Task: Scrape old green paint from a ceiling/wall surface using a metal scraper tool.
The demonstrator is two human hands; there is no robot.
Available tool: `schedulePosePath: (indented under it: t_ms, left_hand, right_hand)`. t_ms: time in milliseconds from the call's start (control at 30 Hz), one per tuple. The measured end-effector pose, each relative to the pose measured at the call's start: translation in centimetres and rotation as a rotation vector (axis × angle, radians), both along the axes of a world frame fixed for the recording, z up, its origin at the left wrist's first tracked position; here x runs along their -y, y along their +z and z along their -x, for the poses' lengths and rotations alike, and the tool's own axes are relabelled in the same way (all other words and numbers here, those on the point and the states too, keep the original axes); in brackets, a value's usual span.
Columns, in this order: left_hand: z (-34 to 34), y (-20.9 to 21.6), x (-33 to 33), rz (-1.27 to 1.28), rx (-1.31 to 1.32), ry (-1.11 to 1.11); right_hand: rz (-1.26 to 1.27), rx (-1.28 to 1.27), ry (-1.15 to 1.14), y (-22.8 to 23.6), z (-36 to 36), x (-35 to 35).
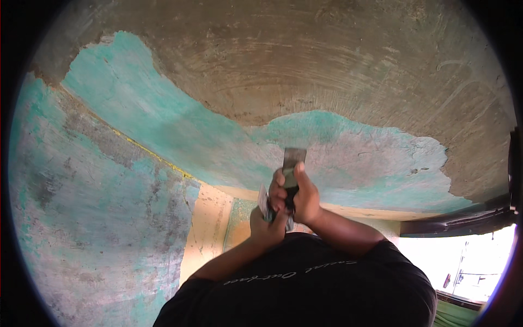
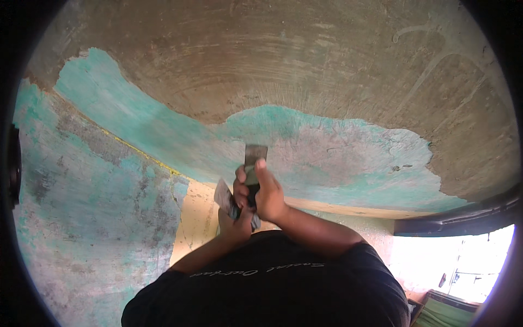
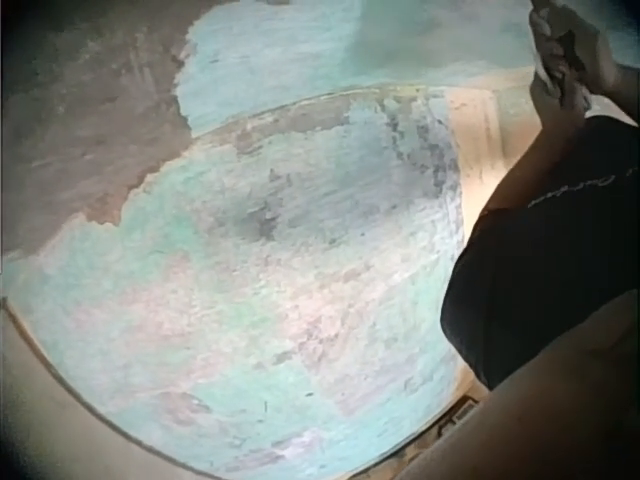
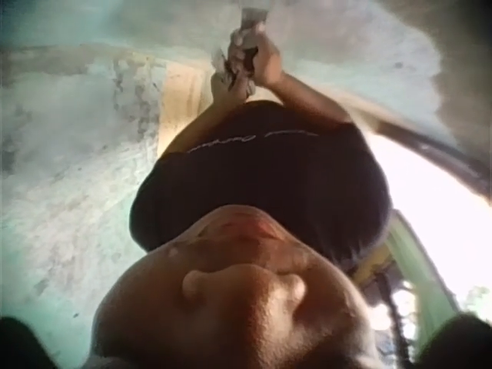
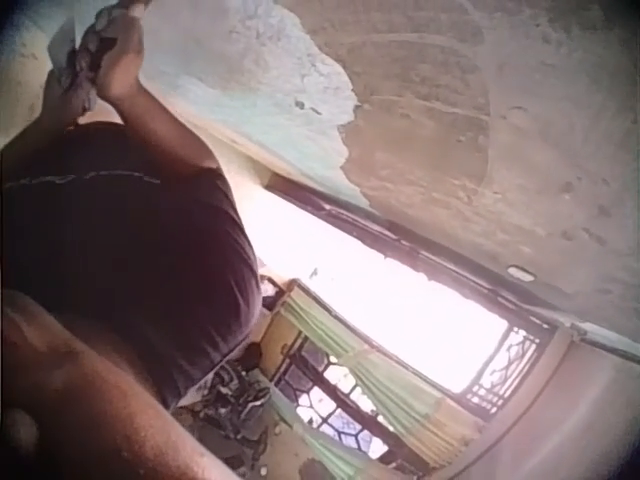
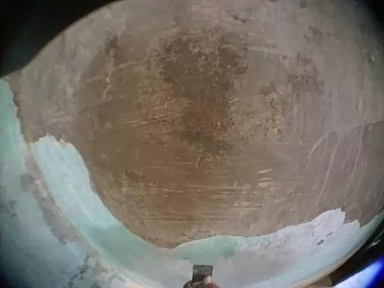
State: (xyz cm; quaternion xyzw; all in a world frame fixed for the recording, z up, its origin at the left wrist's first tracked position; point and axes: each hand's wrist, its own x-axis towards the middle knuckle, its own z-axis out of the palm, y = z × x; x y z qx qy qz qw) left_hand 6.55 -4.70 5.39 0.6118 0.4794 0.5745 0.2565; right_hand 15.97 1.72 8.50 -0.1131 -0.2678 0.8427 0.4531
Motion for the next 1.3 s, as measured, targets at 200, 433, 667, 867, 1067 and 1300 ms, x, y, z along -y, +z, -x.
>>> schedulePosePath:
  t_ms: [200,433,667,867,1067,1300]
  left_hand:
    - [1.2,-0.6,-0.1,0.28,0.027,-0.042]
    - [1.2,-0.6,-1.0,0.353,0.048,-0.087]
    - [0.5,-1.1,-0.5,0.116,0.109,-0.007]
    - [-0.5,-1.1,0.1,0.038,0.225,0.059]
    - [0.8,-1.0,-0.1,0.347,0.094,-0.057]
    - [0.9,-1.1,-0.7,0.419,0.035,-0.051]
  right_hand:
    - [0.014,0.085,-0.1,0.0,0.5,0.4]
    - [0.02,0.072,-0.094,0.1,0.3,0.1]
    - [0.062,0.144,-0.093,-0.6,0.2,1.0]
    - [0.008,0.15,-0.123,-0.3,0.1,1.2]
    - [0.065,0.197,-0.186,0.4,0.4,0.1]
    - [0.064,0.206,-0.174,0.4,0.5,0.0]
